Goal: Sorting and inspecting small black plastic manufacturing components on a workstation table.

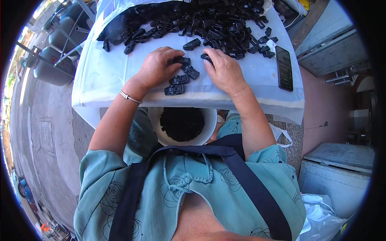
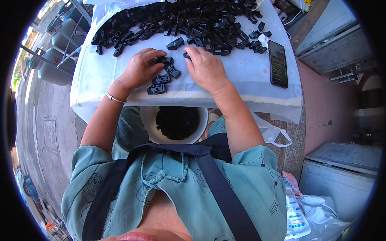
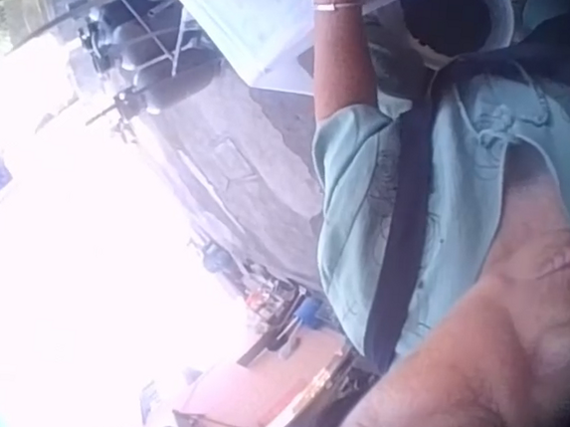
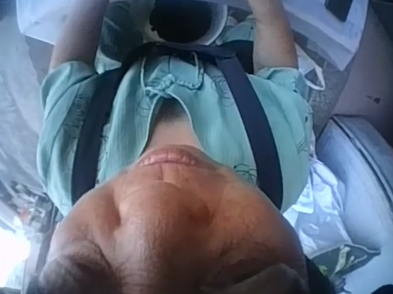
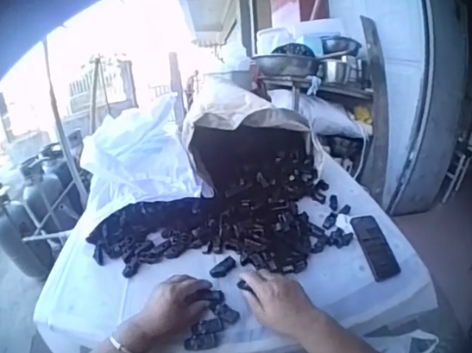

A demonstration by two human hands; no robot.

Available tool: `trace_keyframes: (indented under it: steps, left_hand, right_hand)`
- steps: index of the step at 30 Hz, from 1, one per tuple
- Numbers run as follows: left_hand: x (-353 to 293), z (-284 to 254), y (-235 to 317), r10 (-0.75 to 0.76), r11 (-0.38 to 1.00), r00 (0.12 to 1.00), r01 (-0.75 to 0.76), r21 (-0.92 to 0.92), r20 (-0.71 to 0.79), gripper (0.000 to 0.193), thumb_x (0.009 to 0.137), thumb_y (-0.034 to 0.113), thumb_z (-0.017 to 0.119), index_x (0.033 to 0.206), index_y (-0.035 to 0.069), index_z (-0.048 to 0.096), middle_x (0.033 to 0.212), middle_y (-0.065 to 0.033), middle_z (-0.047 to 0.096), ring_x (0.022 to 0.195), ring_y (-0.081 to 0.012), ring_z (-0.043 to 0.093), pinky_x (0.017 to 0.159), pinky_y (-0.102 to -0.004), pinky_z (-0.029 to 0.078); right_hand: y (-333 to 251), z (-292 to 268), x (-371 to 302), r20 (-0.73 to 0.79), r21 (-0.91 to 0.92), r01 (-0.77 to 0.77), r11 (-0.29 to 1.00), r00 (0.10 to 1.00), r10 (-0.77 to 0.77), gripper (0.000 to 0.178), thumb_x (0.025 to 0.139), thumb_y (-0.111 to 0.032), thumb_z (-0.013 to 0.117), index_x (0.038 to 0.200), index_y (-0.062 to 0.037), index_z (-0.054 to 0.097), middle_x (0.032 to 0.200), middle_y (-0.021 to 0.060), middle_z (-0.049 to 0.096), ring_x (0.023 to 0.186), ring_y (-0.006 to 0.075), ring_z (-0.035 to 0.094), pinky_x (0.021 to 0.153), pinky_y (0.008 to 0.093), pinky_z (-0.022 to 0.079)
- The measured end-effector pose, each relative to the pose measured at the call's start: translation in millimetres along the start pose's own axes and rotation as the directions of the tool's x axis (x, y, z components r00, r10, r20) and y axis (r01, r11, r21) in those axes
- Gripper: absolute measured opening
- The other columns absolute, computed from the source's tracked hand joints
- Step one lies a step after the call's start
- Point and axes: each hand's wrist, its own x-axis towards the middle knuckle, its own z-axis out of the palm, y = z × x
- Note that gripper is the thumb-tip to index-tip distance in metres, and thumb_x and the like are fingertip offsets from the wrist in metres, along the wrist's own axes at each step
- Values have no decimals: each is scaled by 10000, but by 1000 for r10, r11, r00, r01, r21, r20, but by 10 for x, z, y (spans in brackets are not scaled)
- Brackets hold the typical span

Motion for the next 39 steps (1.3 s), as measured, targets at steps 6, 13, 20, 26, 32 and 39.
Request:
trace_keyframes:
  steps: [6,13,20,26,32,39]
  left_hand:
    - [-85,26,29,-107,961,993,114,-251,41,530,770,25,740,1260,84,547,1001,-92,669,885,-174,650,832,-311,544]
    - [-90,31,13,-103,951,994,112,-289,45,577,778,18,742,1297,63,492,1016,-120,682,910,-186,675,843,-313,549]
    - [-80,38,47,-130,955,990,138,-263,47,530,769,5,712,1261,55,523,1039,-118,672,930,-200,669,841,-315,547]
    - [-8,-189,-234,40,943,969,43,330,-243,475,779,195,666,1237,117,571,1267,-134,549,1159,-302,531,958,-412,446]
    - [278,-99,-606,-128,785,950,273,556,-286,491,870,338,619,1320,167,525,1336,-92,536,1294,-290,435,1048,-446,340]
    - [183,-15,-327,5,896,986,70,438,-168,358,859,242,644,1195,119,617,1181,-80,634,1219,-276,504,1028,-423,366]
  right_hand:
    - [-112,269,60,-152,379,251,890,966,-208,301,859,-112,649,1158,-77,638,1074,125,660,970,283,630,862,367,518]
    - [-167,306,82,-195,323,289,901,952,-236,249,830,-106,672,1076,-90,702,1046,114,675,942,270,621,836,367,517]
    - [-172,252,13,-70,235,244,941,970,-234,270,899,-185,616,1154,-125,680,1150,121,654,1084,282,596,928,395,455]
    - [-237,208,-71,19,141,190,972,981,-194,329,963,-280,488,1239,-168,627,1190,124,635,1144,306,555,971,409,362]
    - [-260,314,-94,-55,-15,176,984,983,-177,335,967,-298,479,1248,-179,618,1261,110,598,1193,293,522,976,409,339]
    - [-268,266,-131,-37,72,184,980,983,-181,332,974,-275,457,1241,-159,617,1260,105,599,1212,278,513,972,404,333]
